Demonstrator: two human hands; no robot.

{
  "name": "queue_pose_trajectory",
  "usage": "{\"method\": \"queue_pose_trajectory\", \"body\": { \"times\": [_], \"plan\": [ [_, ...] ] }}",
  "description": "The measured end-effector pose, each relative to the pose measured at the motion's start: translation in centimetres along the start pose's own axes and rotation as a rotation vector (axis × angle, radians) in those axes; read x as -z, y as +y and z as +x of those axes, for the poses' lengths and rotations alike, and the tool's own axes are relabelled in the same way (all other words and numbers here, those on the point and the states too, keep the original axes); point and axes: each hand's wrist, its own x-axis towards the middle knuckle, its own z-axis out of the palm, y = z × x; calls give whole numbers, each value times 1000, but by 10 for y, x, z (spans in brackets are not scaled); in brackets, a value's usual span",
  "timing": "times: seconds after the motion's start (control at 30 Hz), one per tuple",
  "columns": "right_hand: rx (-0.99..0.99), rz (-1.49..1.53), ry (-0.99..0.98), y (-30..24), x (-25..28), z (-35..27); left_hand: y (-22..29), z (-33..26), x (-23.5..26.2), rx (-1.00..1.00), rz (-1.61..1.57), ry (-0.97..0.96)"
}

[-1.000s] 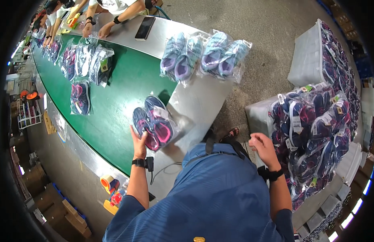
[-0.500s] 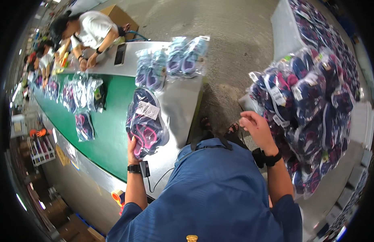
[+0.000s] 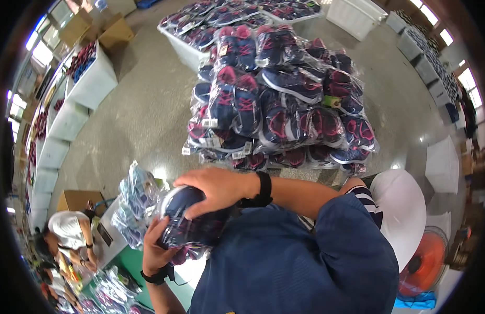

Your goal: The recorder picks up packaged pairs of shoes from a central pile and places them onto a conveyor belt or onto side tables for further processing/sorting.

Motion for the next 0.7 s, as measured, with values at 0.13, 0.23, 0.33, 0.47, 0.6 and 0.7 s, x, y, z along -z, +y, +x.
{"method": "queue_pose_trajectory", "body": {
  "times": [0.13,0.23,0.33,0.47,0.6,0.7],
  "plan": [
    [-128,-51,71,13,29,-37,33,65,-14,-101,142,-122],
    [-329,54,251,21,42,-69,37,95,-21,-203,205,-25],
    [-600,323,553,36,61,-105,28,103,-27,-258,257,109],
    [-629,666,1142,45,89,-159,-10,82,-37,-83,64,185],
    [-403,830,1479,73,106,-173,-28,61,-52,128,-83,200],
    [-517,725,1543,127,99,-191,-43,47,-61,201,-9,255]
  ]
}}
